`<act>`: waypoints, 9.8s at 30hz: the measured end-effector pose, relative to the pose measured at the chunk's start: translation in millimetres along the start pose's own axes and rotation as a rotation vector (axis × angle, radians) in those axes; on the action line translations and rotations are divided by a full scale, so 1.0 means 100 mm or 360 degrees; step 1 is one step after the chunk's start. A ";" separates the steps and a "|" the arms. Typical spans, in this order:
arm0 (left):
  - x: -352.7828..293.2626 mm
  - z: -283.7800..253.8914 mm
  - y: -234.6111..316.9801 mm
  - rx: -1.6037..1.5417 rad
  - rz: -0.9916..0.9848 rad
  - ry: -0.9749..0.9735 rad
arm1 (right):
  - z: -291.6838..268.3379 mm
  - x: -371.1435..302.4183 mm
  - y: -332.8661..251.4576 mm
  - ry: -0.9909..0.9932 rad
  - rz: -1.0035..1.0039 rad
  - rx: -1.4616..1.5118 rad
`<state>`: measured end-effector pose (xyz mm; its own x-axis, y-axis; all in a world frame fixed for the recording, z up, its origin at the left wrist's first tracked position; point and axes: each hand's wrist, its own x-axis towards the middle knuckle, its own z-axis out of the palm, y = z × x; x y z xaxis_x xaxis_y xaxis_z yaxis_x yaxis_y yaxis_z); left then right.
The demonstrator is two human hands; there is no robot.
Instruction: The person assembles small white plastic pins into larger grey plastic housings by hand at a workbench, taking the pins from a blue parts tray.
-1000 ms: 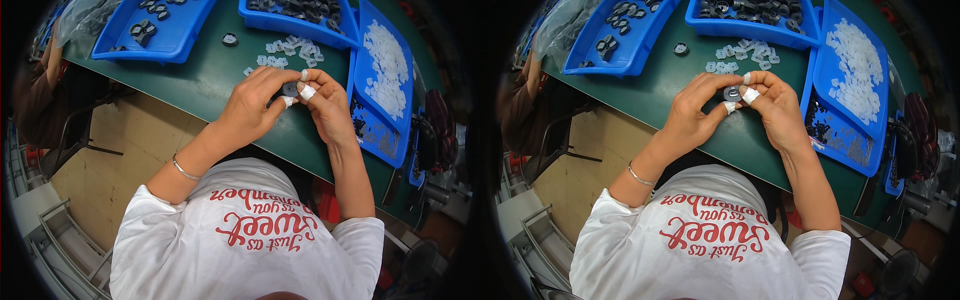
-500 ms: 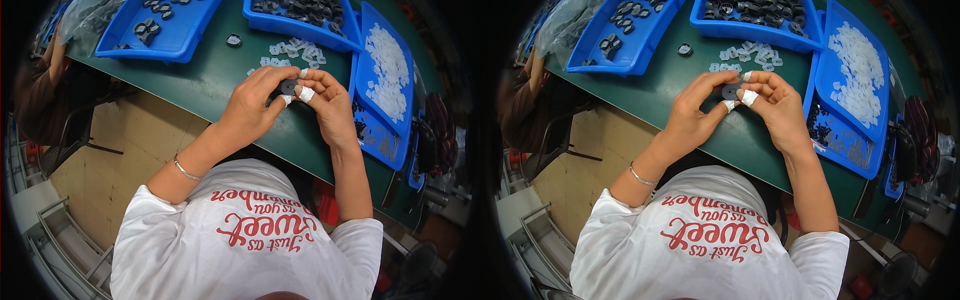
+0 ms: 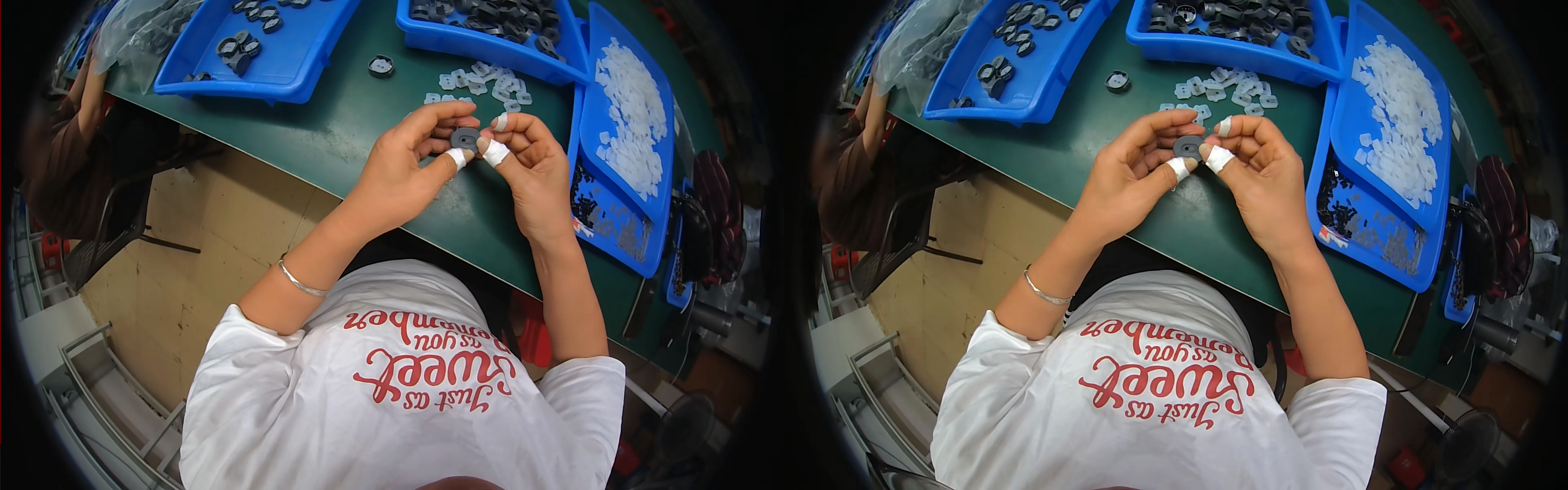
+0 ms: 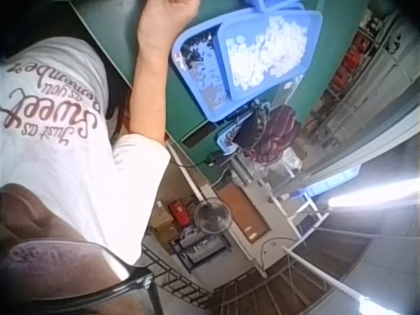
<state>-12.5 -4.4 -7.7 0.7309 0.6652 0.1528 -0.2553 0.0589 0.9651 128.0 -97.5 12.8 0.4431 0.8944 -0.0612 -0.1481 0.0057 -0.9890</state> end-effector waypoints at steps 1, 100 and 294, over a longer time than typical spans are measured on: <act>0.01 -0.01 0.02 0.0000 0.0000 0.0001 | 0.00 0.00 -0.01 0.0028 -0.0016 -0.0037; 1.83 0.02 0.20 0.1384 0.0612 0.0189 | -0.28 0.43 -0.26 0.0034 -0.0824 -0.2197; -0.05 0.05 0.00 0.0190 0.0014 0.0056 | -0.05 0.00 -0.06 -0.0088 -0.0163 -0.0128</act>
<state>-13.3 -11.5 -7.0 0.7057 0.6911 0.1561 -0.1832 -0.0349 0.9825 133.1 -99.8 17.6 0.4025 0.9143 0.0457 -0.0325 0.0641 -0.9974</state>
